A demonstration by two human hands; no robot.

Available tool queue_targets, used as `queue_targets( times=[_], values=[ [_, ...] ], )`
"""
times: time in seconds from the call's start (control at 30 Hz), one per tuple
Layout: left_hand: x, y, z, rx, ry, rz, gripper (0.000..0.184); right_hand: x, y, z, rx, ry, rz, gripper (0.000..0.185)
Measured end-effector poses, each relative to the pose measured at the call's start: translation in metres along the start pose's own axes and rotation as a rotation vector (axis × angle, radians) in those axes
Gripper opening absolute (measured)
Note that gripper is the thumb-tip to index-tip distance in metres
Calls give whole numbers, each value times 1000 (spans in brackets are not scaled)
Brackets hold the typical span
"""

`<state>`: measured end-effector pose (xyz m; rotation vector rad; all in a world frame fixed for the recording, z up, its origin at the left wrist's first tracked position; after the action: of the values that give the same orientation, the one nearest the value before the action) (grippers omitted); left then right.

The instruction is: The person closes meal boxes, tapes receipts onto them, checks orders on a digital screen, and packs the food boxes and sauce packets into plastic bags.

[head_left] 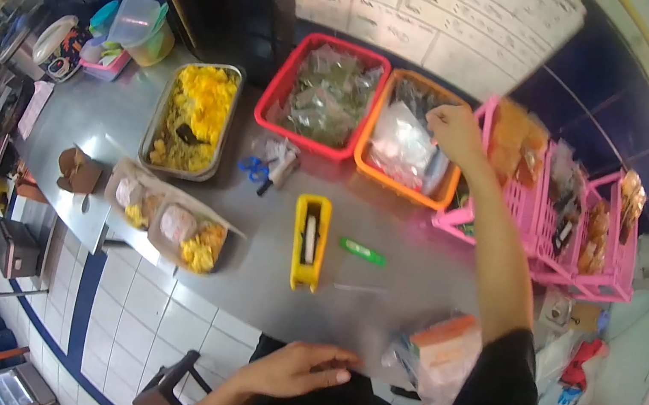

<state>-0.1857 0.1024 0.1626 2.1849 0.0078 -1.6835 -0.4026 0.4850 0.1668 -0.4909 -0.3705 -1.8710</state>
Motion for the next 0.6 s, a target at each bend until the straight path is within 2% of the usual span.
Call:
queue_targets(
  times=[0.03,0.07,0.13,0.2,0.27,0.33,0.37,0.43,0.47,0.5,0.53,0.6],
  values=[
    [0,10,16,-41,-36,-19,43,-17,-43,-26,63,99,-150,31],
    [3,21,32,-85,-74,-32,42,-19,-66,-45,50,99,-137,31],
    [17,47,61,-132,-12,-12,42,-31,-95,-72,-171,312,-489,37],
    [34,77,88,-346,119,143,41,-47,-117,-89,-158,332,-536,39],
    [55,98,105,-404,236,264,39,-45,-113,-106,-120,382,-600,41],
    [73,106,117,-514,367,290,37,-33,-102,-87,-363,141,-708,40],
    [70,103,122,-485,351,275,37,-54,-103,-93,-361,161,-711,40],
    [66,86,131,-415,352,201,36,-115,-116,-92,-750,-321,-472,28],
    [56,74,136,-357,336,135,36,-98,-110,-76,-757,-308,-460,28],
    [45,62,141,-335,214,167,35,-80,-95,-58,-923,-489,-268,22],
    [33,50,145,-330,218,152,35,-49,-72,-39,-1077,-671,-64,15],
    [3,22,152,-353,-105,-56,39,50,-6,-6,-730,-730,-34,9]
  ],
)
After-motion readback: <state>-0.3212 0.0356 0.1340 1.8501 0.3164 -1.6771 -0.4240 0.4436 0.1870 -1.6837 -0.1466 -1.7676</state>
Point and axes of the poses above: each hand's wrist, its own y-axis away from the middle knuckle, its own z-axis out of the back of the hand, x = y × z, the point moved 3 cm from there along -y, towards the middle knuckle, and after that the axes turned 1 degree about -z, right-handed, at the moved point
